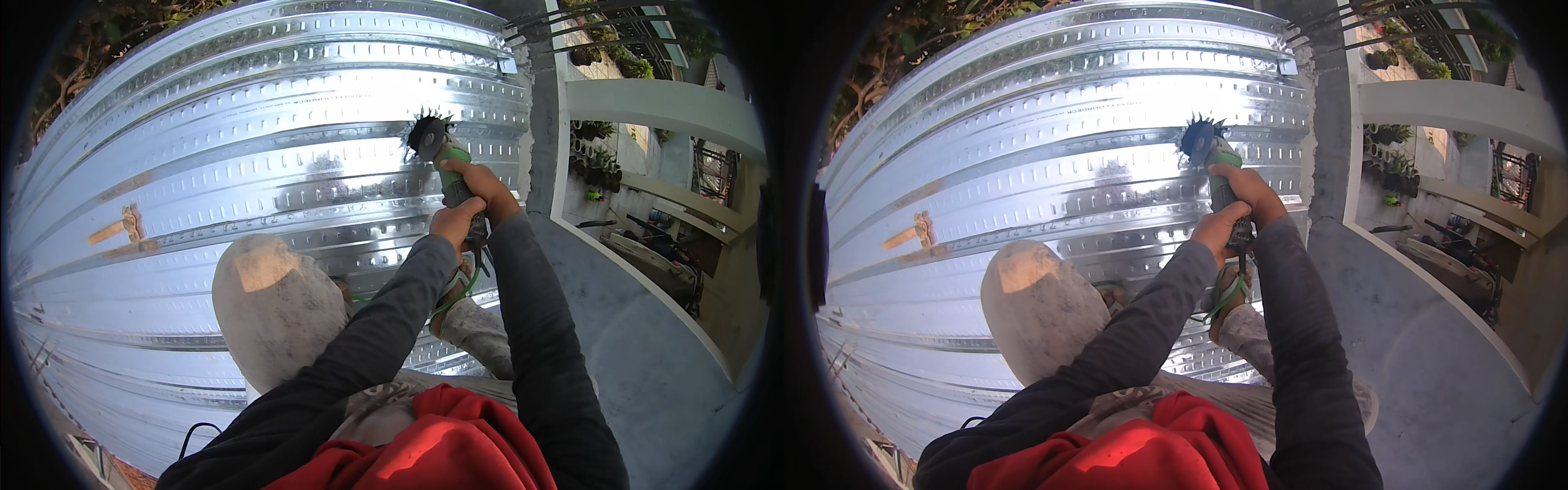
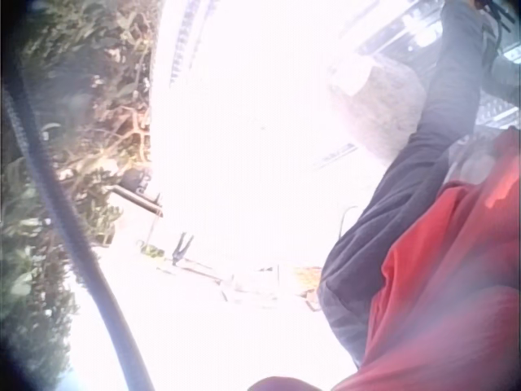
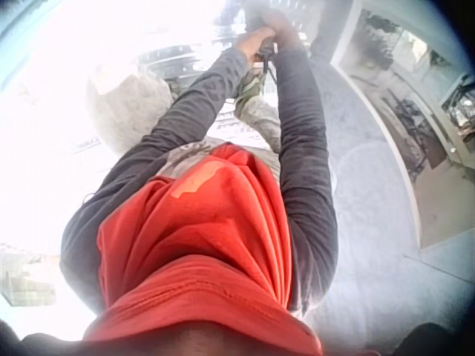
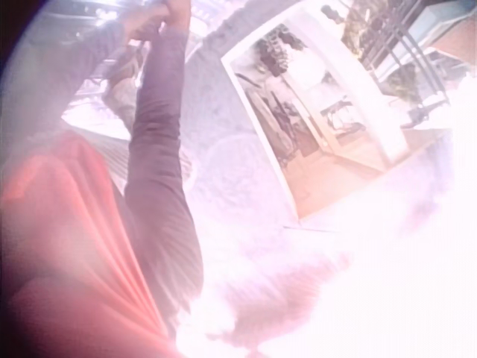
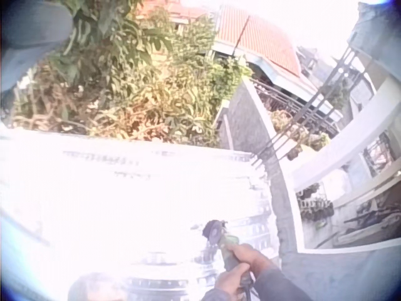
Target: The person uses an angle grinder to enlarge a hole in a metal roofing sheet and then inserts a white PVC pipe, using pliers to pull and secure the edges of the metal around the pipe.
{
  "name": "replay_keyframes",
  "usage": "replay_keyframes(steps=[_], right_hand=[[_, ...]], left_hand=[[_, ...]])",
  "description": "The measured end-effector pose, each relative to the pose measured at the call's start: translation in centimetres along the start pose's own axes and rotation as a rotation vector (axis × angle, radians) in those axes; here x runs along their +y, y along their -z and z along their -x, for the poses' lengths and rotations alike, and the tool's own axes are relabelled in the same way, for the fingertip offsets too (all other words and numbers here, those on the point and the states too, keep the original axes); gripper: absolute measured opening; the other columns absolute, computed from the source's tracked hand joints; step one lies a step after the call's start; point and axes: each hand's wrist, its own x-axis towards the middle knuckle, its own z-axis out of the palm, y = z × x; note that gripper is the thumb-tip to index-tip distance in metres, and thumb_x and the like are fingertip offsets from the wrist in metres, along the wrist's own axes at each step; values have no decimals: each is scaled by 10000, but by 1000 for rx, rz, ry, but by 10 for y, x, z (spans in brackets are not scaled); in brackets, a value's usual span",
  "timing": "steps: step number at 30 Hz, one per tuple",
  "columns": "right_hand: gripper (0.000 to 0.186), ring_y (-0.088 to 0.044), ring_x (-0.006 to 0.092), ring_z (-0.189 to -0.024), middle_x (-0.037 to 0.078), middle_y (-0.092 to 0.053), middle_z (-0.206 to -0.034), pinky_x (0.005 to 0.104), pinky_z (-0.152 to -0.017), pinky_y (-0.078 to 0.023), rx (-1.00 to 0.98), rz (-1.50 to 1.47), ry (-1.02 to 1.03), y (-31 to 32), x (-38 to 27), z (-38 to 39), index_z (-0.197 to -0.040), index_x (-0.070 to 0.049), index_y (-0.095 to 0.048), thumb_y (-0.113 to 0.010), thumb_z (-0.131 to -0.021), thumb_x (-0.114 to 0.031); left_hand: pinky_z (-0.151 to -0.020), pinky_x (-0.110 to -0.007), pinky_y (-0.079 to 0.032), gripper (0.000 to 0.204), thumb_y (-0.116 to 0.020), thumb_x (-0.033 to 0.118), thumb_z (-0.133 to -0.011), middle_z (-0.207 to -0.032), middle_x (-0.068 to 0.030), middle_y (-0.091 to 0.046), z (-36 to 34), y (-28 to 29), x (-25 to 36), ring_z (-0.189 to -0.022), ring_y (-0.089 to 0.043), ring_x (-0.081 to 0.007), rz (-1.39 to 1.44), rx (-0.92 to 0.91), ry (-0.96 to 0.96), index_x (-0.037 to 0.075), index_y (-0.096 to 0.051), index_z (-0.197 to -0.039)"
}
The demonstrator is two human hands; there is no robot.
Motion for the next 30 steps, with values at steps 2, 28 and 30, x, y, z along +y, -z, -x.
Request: replay_keyframes(steps=[2, 28, 30], right_hand=[[514, -677, 235, -647, 127, -685, -841, 382, -596, -574, -10, -25, 0, -2, 1, -6, -1075, 70, -642, -779, -852, -372], [525, -666, 233, -689, 118, -706, -884, 382, -639, -524, 31, 32, -36, -20, -5, -33, -1098, 65, -696, -753, -856, -397], [523, -666, 230, -694, 119, -707, -890, 381, -642, -526, 34, 35, -31, -22, -5, -32, -1102, 64, -697, -751, -857, -394]], left_hand=[[-706, -412, -605, 330, -755, 293, -853, -896, -46, -671, -3, 2, 3, -757, -681, -188, -6, -6, 7, 51, -678, -1064], [-648, -408, -588, 318, -755, 318, -852, -884, -26, -654, -20, 23, 20, -721, -664, -183, 60, -16, 43, 91, -673, -1058], [-645, -403, -589, 316, -752, 322, -854, -882, -27, -652, -21, 24, 19, -718, -662, -181, 63, -16, 46, 95, -670, -1057]])
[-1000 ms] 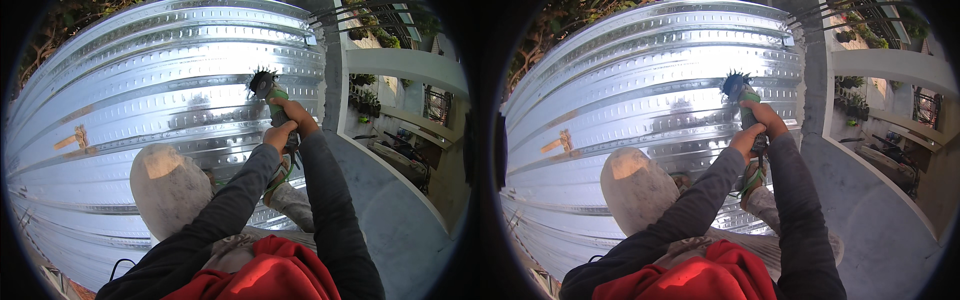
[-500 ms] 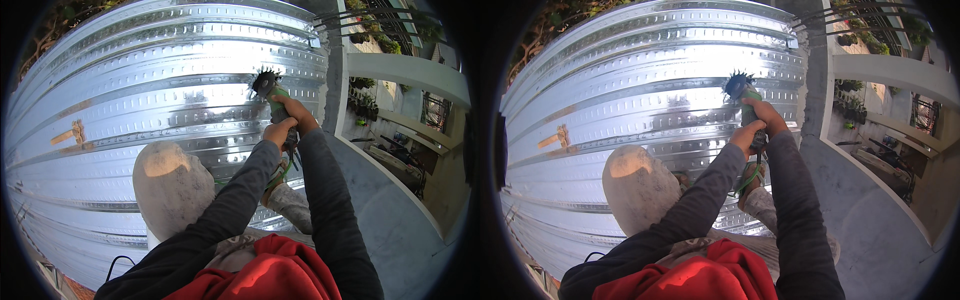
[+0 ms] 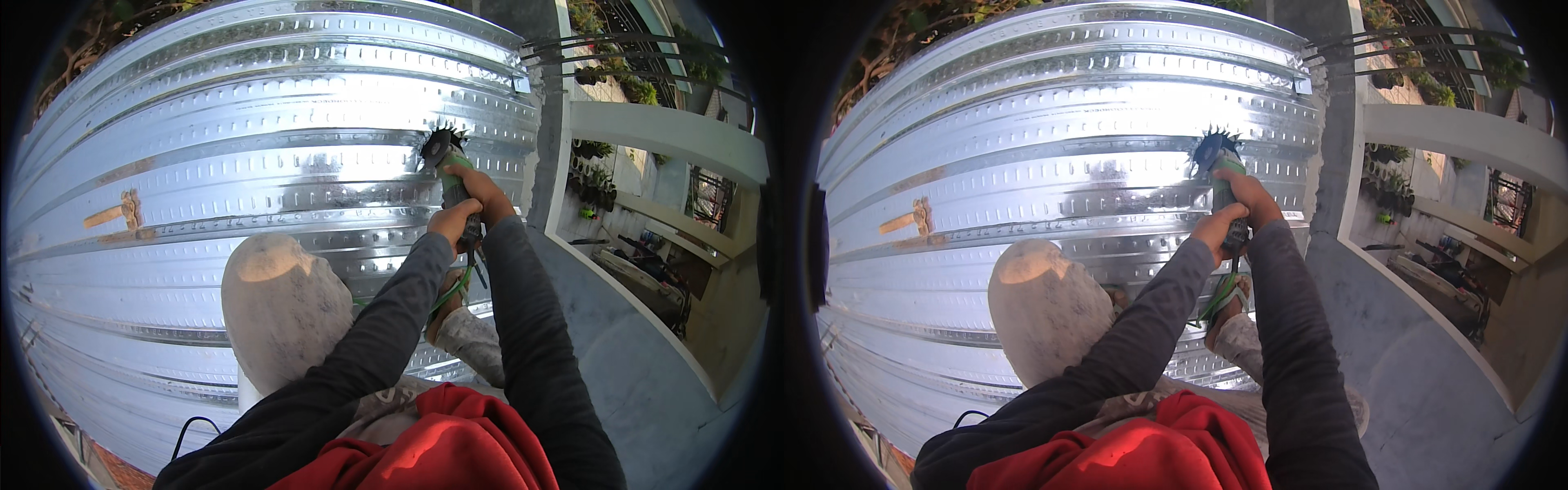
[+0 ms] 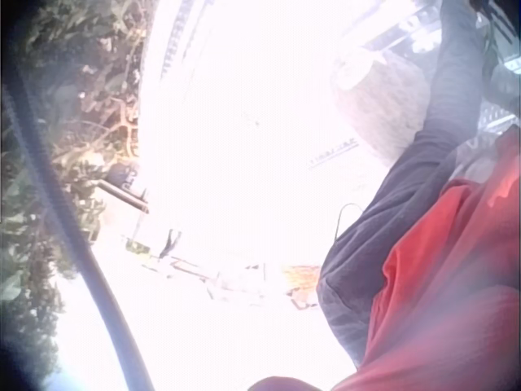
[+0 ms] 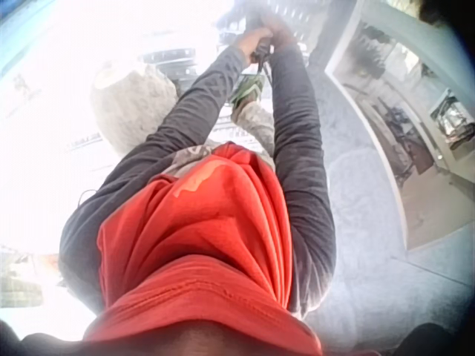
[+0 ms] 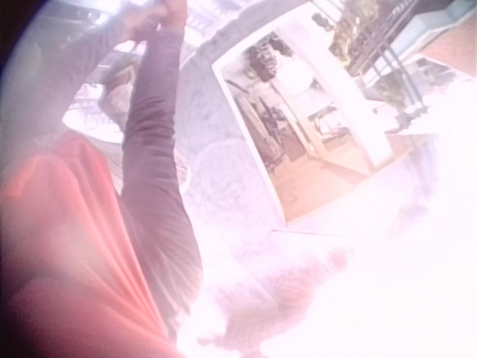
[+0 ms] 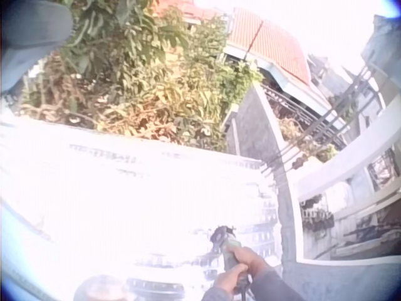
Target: The person uses an angle grinder to enlarge a hole in a metal roofing sheet and then inserts a white PVC pipe, using pliers to pull and secure the edges of the metal around the pipe.
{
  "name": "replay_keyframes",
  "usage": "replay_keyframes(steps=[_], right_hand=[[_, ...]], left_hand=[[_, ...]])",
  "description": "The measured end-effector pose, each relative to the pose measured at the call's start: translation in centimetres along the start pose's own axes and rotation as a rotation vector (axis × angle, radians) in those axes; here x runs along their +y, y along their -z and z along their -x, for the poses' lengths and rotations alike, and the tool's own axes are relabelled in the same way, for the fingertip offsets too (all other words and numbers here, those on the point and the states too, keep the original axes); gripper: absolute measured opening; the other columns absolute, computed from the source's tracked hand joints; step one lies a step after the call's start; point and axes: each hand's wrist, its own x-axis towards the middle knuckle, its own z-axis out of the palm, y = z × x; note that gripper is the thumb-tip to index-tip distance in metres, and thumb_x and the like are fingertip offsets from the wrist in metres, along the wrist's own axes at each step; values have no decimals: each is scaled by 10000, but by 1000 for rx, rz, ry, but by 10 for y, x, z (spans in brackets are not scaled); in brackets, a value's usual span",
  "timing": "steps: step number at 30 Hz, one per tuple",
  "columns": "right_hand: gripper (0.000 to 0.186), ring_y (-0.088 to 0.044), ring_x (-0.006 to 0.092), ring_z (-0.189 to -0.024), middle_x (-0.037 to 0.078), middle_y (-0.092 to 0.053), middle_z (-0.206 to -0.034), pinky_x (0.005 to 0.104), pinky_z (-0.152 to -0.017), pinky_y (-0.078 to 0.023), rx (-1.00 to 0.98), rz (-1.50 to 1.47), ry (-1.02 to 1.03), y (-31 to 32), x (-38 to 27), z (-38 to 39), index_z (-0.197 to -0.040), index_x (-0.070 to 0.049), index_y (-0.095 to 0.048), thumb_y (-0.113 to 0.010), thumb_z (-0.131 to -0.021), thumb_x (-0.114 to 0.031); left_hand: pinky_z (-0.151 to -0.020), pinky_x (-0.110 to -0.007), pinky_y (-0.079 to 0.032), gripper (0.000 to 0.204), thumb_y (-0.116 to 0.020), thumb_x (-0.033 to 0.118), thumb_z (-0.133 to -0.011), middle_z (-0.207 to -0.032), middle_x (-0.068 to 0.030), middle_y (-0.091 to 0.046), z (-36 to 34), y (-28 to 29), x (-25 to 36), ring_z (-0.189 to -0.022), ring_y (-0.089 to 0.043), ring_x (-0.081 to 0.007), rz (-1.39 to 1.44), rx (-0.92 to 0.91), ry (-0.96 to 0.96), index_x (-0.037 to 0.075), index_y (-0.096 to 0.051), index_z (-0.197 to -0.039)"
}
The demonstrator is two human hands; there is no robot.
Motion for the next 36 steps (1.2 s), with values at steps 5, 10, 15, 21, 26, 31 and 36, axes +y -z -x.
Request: replay_keyframes(steps=[5, 10, 15, 21, 26, 31, 36], right_hand=[[513, -666, 229, -695, 123, -706, -893, 384, -646, -529, 8, -21, -28, -2, -1, 2, -1116, 64, -693, -751, -861, -377], [493, -659, 238, -664, 123, -693, -856, 391, -625, -528, 0, -13, 0, -6, -3, 6, -1088, 59, -681, -749, -864, -375], [484, -638, 250, -602, 124, -676, -804, 407, -589, -519, 16, -13, 19, -10, -3, 8, -1044, 55, -666, -746, -866, -388], [488, -633, 245, -614, 115, -670, -803, 404, -592, -511, 14, -28, 9, -15, -5, 13, -1059, 47, -672, -753, -858, -391], [491, -631, 240, -623, 114, -670, -806, 394, -602, -512, -9, -18, -21, -14, -3, 12, -1071, 37, -670, -749, -859, -400], [495, -626, 241, -619, 111, -672, -807, 393, -600, -511, -12, 14, -32, -19, -8, 16, -1077, 33, -665, -748, -859, -403], [518, -624, 245, -620, 116, -676, -825, 399, -599, -509, -23, 30, 28, -17, -6, 14, -1091, 45, -662, -753, -855, -407]], left_hand=[[-647, -395, -592, 319, -749, 337, -855, -872, -24, -650, 1, 3, 1, -717, -661, -175, -27, 0, 15, 102, -665, -1054], [-649, -402, -584, 312, -737, 352, -861, -862, -18, -661, -4, 8, -2, -712, -668, -175, -27, -21, 16, 110, -663, -1044], [-623, -392, -562, 313, -725, 357, -868, -859, -19, -669, -3, 12, -1, -710, -673, -173, -21, -53, 8, 114, -657, -1053], [-636, -398, -557, 323, -728, 360, -866, -856, -13, -661, -8, 15, -1, -715, -671, -173, -17, -45, 16, 125, -651, -1073], [-659, -400, -566, 319, -735, 350, -862, -871, -10, -660, -6, 16, -3, -726, -670, -170, -19, -47, 21, 132, -649, -1079], [-665, -398, -567, 312, -730, 345, -869, -877, -9, -661, 2, 15, 0, -732, -674, -169, 33, -59, 25, 137, -646, -1085], [-669, -402, -571, 308, -725, 335, -876, -881, -17, -662, 4, 13, -1, -735, -678, -176, 67, -88, 11, 128, -645, -1089]])
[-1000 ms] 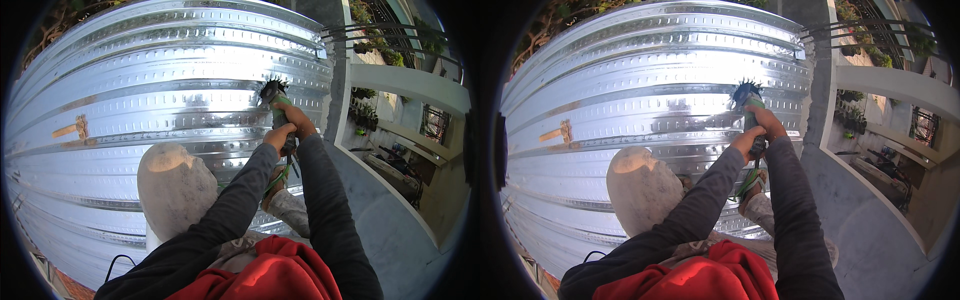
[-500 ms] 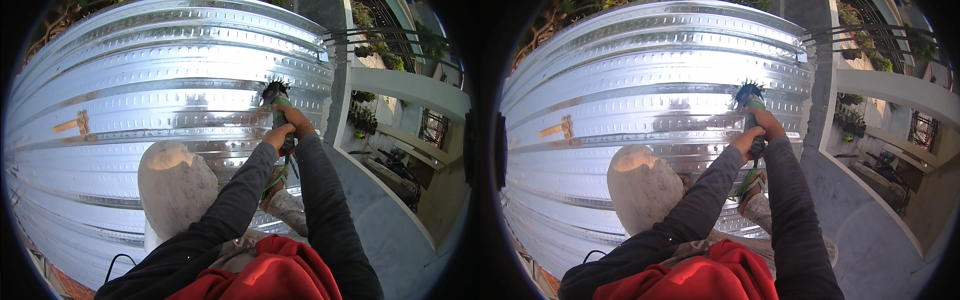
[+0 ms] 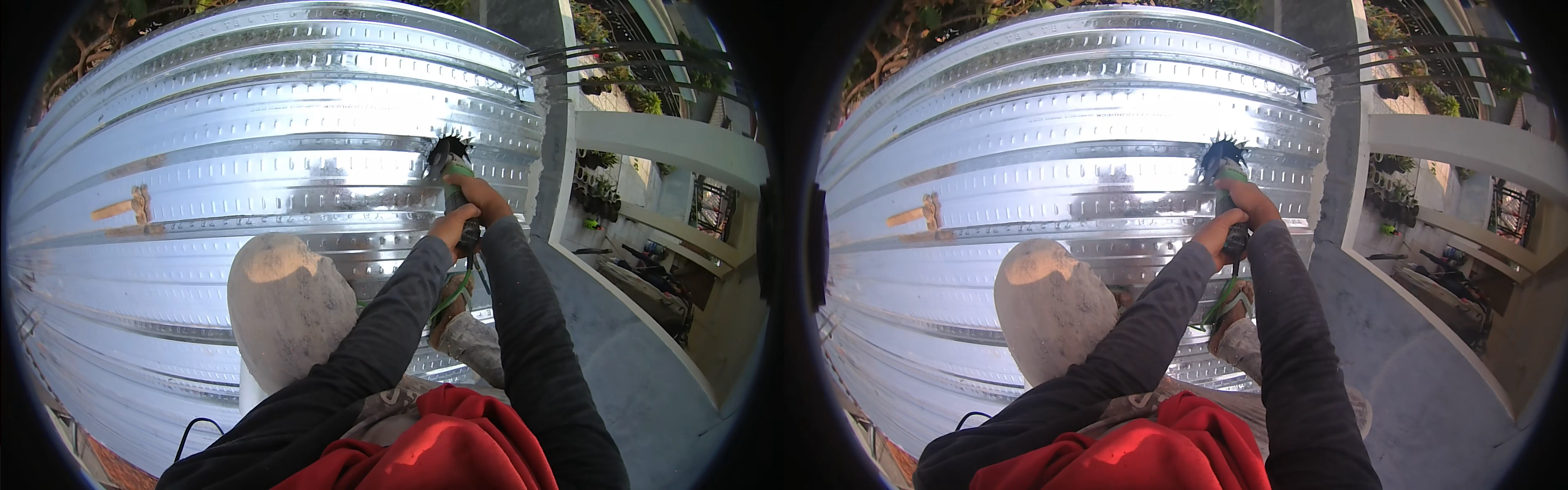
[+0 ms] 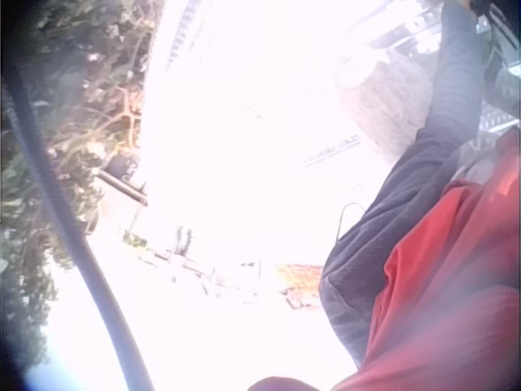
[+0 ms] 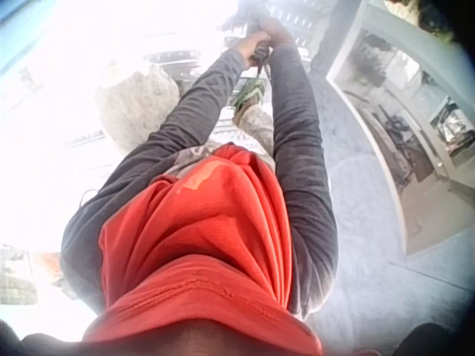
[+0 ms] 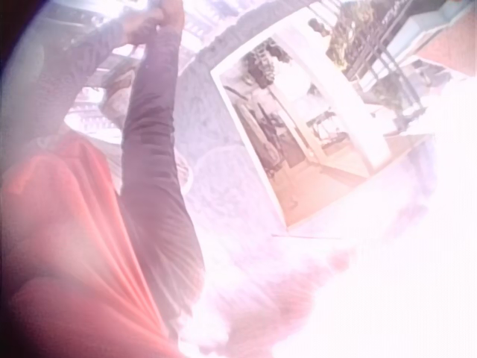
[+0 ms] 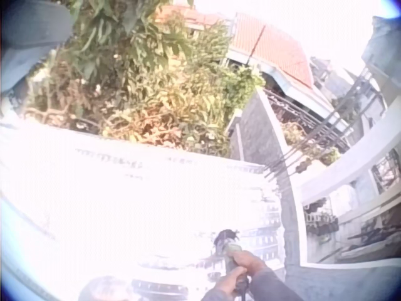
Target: The person uses an angle grinder to enlarge a hole in a metal roofing sheet and then inserts a white PVC pipe, using pliers to pull and secure the edges of the metal around the pipe.
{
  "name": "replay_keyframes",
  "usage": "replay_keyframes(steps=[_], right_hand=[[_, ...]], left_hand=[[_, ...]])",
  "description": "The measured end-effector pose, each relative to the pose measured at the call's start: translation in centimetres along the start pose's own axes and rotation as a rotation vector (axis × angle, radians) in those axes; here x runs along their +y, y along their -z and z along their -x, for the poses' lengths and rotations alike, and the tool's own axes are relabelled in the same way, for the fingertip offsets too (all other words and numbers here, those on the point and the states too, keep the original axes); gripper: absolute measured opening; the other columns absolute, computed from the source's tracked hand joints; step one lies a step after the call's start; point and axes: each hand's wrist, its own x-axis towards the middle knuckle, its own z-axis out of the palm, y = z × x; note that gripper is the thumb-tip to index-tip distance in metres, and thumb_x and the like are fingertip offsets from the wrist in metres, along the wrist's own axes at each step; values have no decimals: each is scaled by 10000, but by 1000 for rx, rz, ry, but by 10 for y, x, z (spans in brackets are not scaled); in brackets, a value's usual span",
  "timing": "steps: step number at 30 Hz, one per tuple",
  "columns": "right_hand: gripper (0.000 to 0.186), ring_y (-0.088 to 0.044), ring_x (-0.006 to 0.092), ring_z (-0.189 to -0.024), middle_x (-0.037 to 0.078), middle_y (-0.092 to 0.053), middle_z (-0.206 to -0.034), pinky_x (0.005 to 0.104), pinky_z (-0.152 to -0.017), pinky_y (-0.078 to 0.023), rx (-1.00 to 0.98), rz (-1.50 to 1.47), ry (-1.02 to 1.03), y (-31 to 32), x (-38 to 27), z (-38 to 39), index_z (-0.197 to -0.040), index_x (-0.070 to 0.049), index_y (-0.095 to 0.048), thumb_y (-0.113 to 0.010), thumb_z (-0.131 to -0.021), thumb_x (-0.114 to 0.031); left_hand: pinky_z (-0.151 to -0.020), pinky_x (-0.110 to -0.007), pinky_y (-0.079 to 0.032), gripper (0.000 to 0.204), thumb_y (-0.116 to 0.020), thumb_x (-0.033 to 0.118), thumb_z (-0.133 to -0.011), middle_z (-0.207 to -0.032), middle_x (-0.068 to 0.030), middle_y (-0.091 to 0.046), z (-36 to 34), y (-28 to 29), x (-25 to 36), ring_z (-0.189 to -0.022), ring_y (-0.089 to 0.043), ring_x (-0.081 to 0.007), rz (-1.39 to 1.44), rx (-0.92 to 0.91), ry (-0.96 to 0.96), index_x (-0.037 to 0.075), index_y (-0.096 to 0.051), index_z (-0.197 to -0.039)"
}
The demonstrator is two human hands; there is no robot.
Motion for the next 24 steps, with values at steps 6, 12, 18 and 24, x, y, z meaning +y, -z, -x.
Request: replay_keyframes(steps=[6, 12, 18, 24], right_hand=[[525, -680, 254, -665, 136, -682, -848, 374, -633, -559, -23, -75, -6, 29, 14, 32, -1108, 71, -650, -756, -864, -382], [519, -706, 247, -670, 145, -678, -861, 360, -601, -582, 126, -330, 99, 83, 39, 119, -1100, 72, -629, -757, -890, -385], [485, -716, 248, -840, 140, -673, -988, 372, -739, -602, 88, -474, 150, 119, 57, 139, -1194, 20, -575, -673, -977, -403], [424, -686, 201, -905, 115, -668, -1016, 326, -816, -575, -128, -442, 335, 121, 62, 81, -1203, -13, -576, -666, -999, -374]], left_hand=[[-581, -386, -576, 329, -749, 289, -859, -841, -58, -650, 24, -30, -23, -672, -662, -193, -162, 115, -43, 18, -671, -1028], [-552, -328, -570, 335, -773, 265, -844, -835, -49, -639, 48, -76, -72, -658, -630, -155, -434, -64, -101, 13, -674, -1041], [-567, -316, -560, 338, -782, 273, -820, -874, -88, -669, 41, -97, -84, -686, -652, -146, -766, -106, -158, 10, -662, -995], [-690, -341, -524, 487, -813, 294, -781, -921, -89, -651, 18, -74, -70, -779, -637, -164, -958, 95, -408, -17, -592, -1083]])
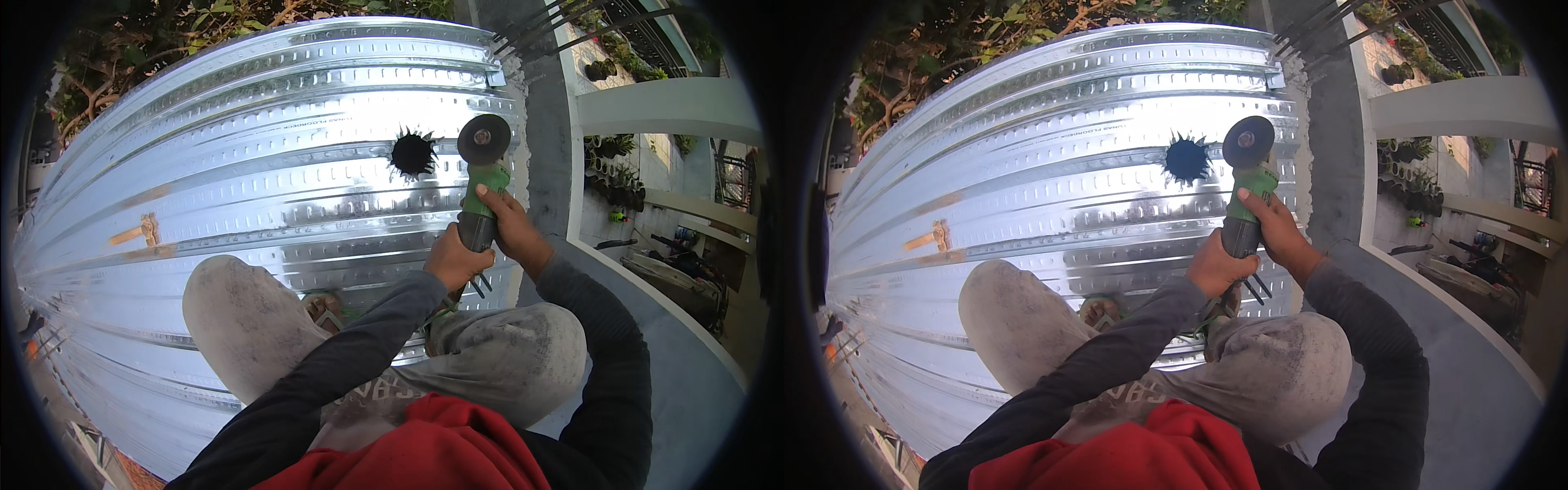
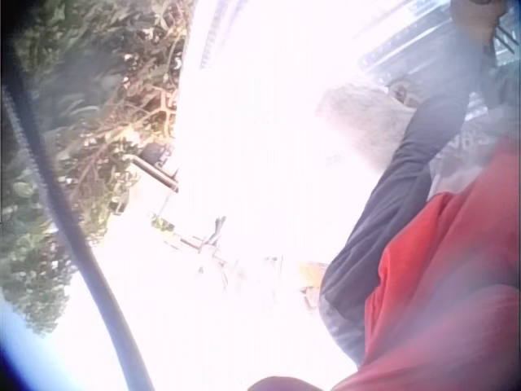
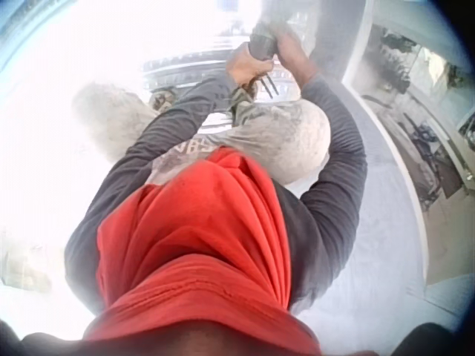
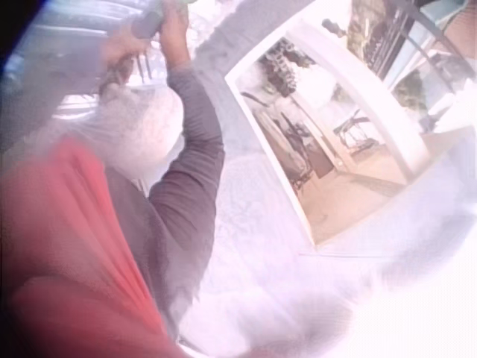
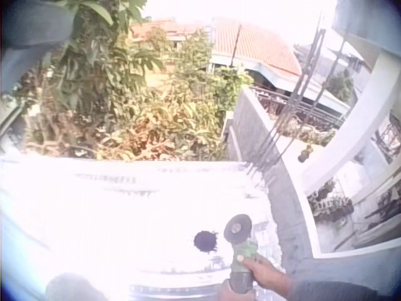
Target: The person uses an angle grinder to enlarge a hole in a metal roofing sheet and then inserts a white PVC pipe, using pliers to pull and secure the edges of the metal around the pipe.
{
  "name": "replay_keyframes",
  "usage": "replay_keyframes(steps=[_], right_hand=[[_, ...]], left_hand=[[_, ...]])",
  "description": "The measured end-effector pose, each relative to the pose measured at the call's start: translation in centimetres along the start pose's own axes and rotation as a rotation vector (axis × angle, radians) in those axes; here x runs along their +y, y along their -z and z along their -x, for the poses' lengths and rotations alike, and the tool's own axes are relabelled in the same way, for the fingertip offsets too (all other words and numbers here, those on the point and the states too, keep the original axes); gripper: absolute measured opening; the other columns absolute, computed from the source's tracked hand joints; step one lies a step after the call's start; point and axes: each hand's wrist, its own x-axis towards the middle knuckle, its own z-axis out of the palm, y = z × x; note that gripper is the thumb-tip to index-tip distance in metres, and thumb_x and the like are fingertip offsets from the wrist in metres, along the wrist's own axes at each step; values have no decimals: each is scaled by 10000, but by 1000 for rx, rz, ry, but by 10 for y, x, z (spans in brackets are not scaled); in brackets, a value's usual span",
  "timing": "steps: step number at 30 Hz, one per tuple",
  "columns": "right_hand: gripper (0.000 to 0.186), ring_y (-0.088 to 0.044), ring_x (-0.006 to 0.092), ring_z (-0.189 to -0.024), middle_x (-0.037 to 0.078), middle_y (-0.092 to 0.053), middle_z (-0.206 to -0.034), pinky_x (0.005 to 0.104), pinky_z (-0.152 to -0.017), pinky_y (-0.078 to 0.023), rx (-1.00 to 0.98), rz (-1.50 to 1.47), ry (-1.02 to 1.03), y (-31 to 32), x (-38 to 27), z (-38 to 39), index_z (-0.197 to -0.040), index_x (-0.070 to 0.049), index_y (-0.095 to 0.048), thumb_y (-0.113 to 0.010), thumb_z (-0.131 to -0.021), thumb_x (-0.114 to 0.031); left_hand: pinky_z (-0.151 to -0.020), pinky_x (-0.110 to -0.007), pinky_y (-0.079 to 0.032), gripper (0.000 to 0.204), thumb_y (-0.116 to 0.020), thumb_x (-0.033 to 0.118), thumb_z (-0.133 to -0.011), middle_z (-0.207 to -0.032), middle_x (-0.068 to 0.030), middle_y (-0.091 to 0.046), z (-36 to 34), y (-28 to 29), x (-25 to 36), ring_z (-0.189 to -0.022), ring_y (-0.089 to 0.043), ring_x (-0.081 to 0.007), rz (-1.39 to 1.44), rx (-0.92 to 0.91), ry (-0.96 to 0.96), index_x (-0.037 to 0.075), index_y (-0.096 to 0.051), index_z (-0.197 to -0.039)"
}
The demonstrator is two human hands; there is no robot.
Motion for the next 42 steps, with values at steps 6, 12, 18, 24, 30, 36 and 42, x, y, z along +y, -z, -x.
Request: replay_keyframes(steps=[6, 12, 18, 24, 30, 36, 42], right_hand=[[403, -693, 176, -833, 92, -676, -986, 331, -762, -576, -128, 14, 35, 2, 14, -31, -1198, -12, -579, -693, -979, -331], [410, -692, 174, -833, 95, -670, -991, 330, -735, -572, -152, 140, 53, 21, 29, -34, -1224, -8, -564, -720, -949, -269], [399, -689, 186, -833, 96, -665, -987, 341, -735, -575, -303, -47, 32, -7, 58, -39, -1233, -9, -541, -716, -951, -230], [358, -707, 244, -778, 128, -667, -957, 375, -706, -602, -444, -322, 126, -57, 37, -66, -1179, 1, -556, -672, -946, -245], [351, -700, 219, -816, 118, -647, -997, 358, -700, -593, -639, -184, 34, -130, 33, -60, -1201, -16, -540, -683, -952, -217], [468, -699, 239, -1002, 149, -661, -1132, 367, -855, -580, -813, 27, 75, -220, 57, -59, -1269, 30, -557, -646, -1005, -346], [685, -553, 316, -1313, 187, -555, -1453, 429, -1108, -419, -784, 598, 504, -186, 59, -76, -1497, -15, -446, -592, -1032, -497]], left_hand=[[-691, -317, -554, 437, -771, 143, -849, -984, -66, -634, -19, -19, -32, -804, -638, -138, 254, 58, -17, -11, -537, -1185], [-715, -314, -573, 479, -782, 167, -875, -1064, -80, -638, -32, -53, -59, -878, -652, -142, 461, 39, -3, -5, -528, -1243], [-882, -358, -564, 691, -855, 268, -832, -1161, -119, -632, 7, -24, -71, -984, -667, -205, 185, 185, -104, -30, -480, -1331], [-902, -403, -575, 627, -853, 285, -851, -1124, -197, -755, 54, 43, -41, -1022, -740, -261, -254, 311, -103, -38, -606, -1329], [-964, -352, -544, 721, -881, 253, -819, -1145, -142, -732, 86, 76, -82, -1077, -696, -208, 175, 415, -134, -37, -539, -1384], [-866, -341, -549, 784, -940, 334, -735, -1027, -94, -677, 98, 121, -45, -935, -672, -186, 221, 692, -107, -58, -531, -1278], [-597, -316, -562, 640, -923, 273, -728, -918, -78, -648, 76, 193, -80, -747, -646, -157, 361, 1158, -98, -46, -569, -1154]])
